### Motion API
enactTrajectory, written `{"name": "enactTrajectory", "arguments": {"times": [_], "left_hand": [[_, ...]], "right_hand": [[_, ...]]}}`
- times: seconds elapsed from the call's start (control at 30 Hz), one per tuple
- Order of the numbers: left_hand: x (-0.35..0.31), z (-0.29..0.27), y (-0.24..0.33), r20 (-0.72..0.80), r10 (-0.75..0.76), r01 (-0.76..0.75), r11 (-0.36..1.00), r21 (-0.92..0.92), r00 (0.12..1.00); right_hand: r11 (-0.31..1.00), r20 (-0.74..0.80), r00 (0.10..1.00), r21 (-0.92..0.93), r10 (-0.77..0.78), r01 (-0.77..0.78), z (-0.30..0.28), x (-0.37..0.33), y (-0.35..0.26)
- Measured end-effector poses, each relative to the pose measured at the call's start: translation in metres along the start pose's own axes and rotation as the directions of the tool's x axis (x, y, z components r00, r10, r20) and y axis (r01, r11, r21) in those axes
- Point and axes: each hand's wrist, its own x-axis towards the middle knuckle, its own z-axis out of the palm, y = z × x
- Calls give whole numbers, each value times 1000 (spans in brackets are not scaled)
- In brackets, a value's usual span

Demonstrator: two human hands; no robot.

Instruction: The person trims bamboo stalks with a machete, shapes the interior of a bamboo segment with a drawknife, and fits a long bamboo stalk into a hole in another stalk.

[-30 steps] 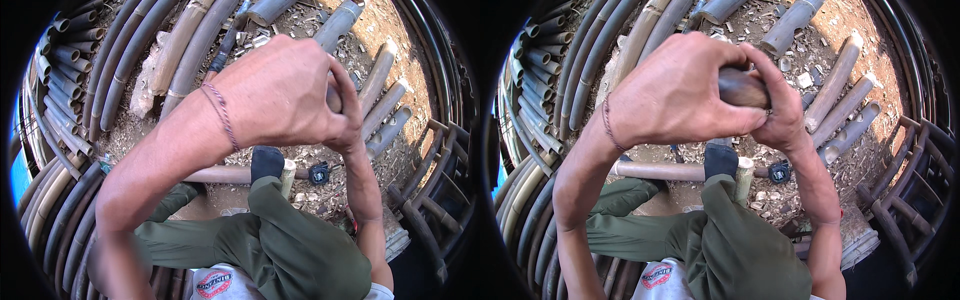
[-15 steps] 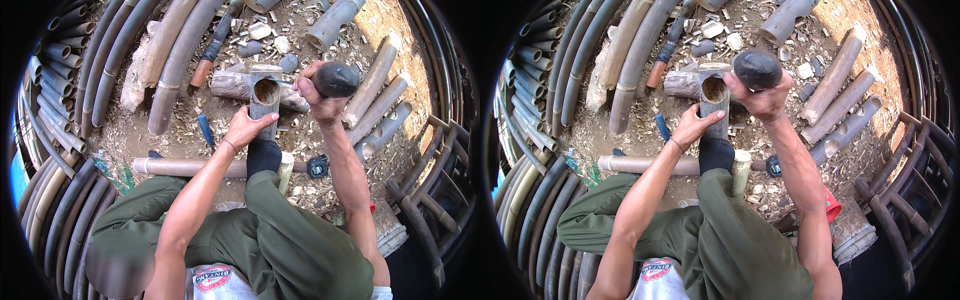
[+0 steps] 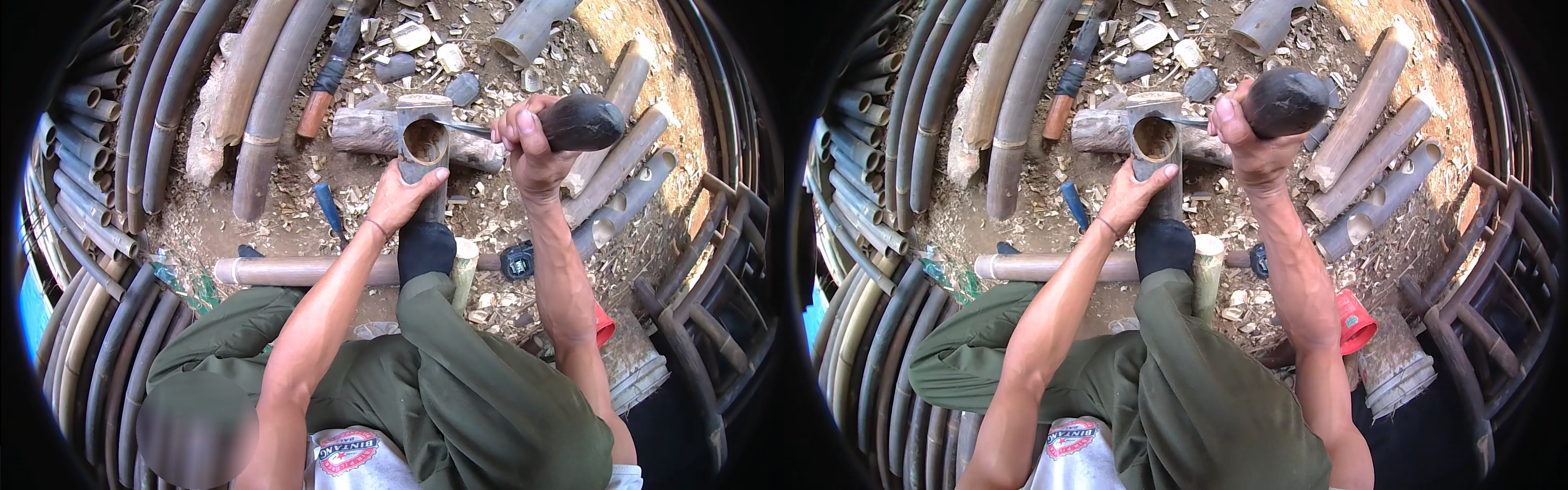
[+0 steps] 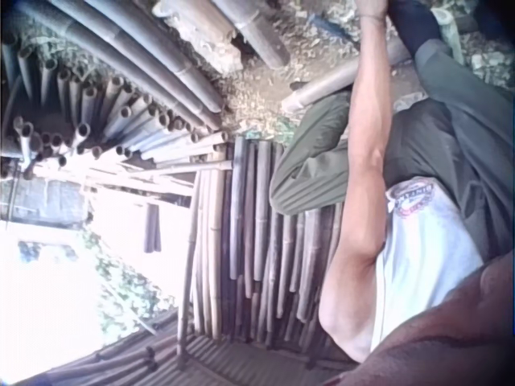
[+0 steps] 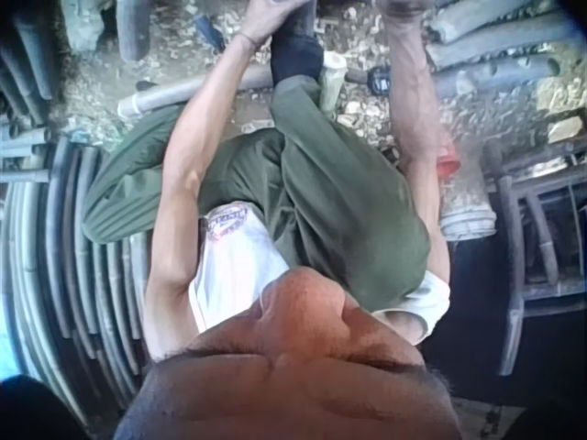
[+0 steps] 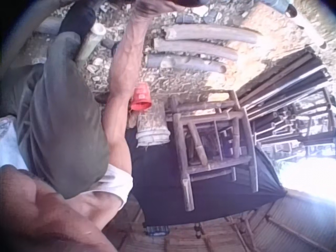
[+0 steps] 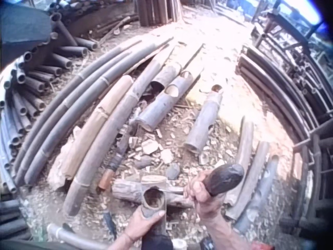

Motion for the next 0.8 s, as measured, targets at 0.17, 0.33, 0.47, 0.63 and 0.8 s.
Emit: {"name": "enactTrajectory", "arguments": {"times": [0.17,0.33,0.47,0.63,0.8], "left_hand": [[1,0,-2,18,-4,5,1000,-31,1000],[3,-1,-6,30,-20,22,998,-65,999],[3,-2,-3,54,-27,32,996,-85,998],[-1,-5,8,168,-53,93,966,-242,984],[-6,-21,16,366,-93,262,855,-447,926]], "right_hand": [[990,-167,979,105,115,-98,-7,-5,1],[969,-296,933,192,206,-153,-21,-11,13],[927,-361,878,312,316,-205,-30,-17,19],[976,-218,974,218,66,-18,-13,-34,-6],[843,561,800,-309,-213,441,9,-60,-29]]}}
